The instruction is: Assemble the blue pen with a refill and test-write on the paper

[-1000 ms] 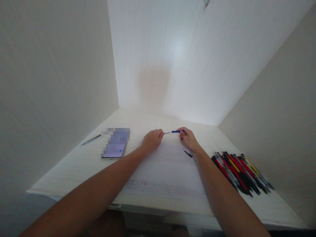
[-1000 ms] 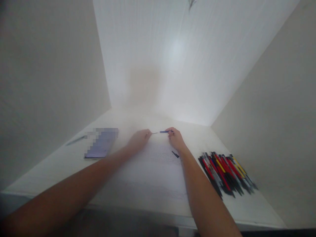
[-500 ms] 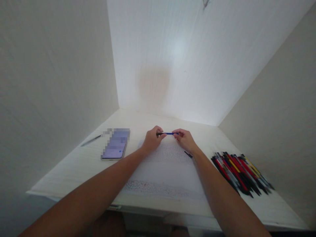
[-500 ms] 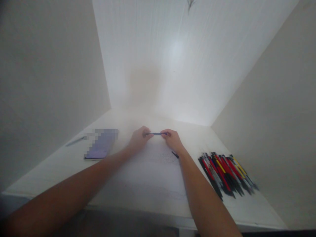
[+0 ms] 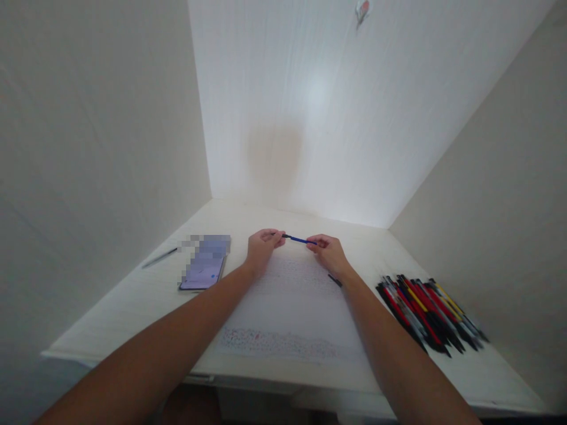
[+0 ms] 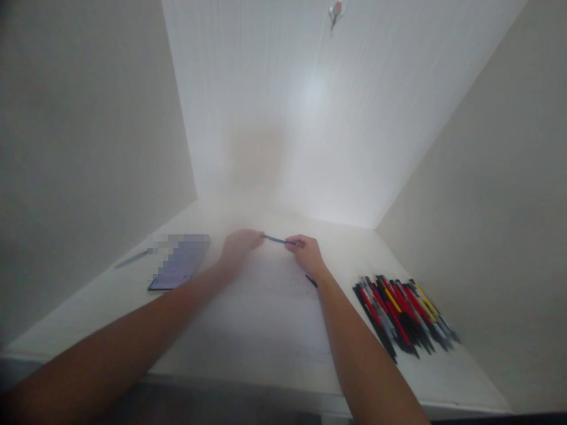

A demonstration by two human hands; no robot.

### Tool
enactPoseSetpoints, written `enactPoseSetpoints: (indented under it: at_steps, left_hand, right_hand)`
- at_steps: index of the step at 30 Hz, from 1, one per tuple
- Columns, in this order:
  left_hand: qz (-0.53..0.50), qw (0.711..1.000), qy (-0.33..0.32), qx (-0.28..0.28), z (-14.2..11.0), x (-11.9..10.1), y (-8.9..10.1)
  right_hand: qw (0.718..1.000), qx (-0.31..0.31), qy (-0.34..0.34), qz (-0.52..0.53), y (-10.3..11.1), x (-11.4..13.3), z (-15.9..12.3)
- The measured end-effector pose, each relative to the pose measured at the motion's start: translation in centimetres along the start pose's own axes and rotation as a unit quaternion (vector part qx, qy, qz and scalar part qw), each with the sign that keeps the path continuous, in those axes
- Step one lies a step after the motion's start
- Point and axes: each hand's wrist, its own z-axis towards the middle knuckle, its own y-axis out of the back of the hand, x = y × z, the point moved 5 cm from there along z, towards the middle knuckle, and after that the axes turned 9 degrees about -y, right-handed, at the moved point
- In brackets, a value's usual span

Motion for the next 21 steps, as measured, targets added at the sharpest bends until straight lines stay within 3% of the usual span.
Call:
enactPoseSetpoints:
  at_steps: [5,11,15,18,21]
  left_hand:
    - [-0.024,0.999,-0.013,0.019,-0.2,-0.4,-0.1]
    - [-0.014,0.999,0.025,0.015,0.0,0.6,-0.1]
    - [-0.029,0.999,0.044,0.003,0.2,0.8,0.2]
    - [-0.057,0.997,0.056,0.000,0.3,0.6,0.5]
    - [-0.094,0.994,0.058,0.007,0.3,0.4,0.7]
  right_hand:
    - [1.000,-0.021,0.003,0.004,0.3,-0.2,0.2]
    - [0.997,-0.059,0.035,-0.044,0.6,1.3,-0.5]
    - [0.981,-0.103,0.125,-0.106,0.4,4.0,-1.9]
    - [0.960,-0.102,0.208,-0.155,-0.3,5.5,-2.9]
    - [0.947,-0.095,0.237,-0.193,-0.8,5.9,-3.3]
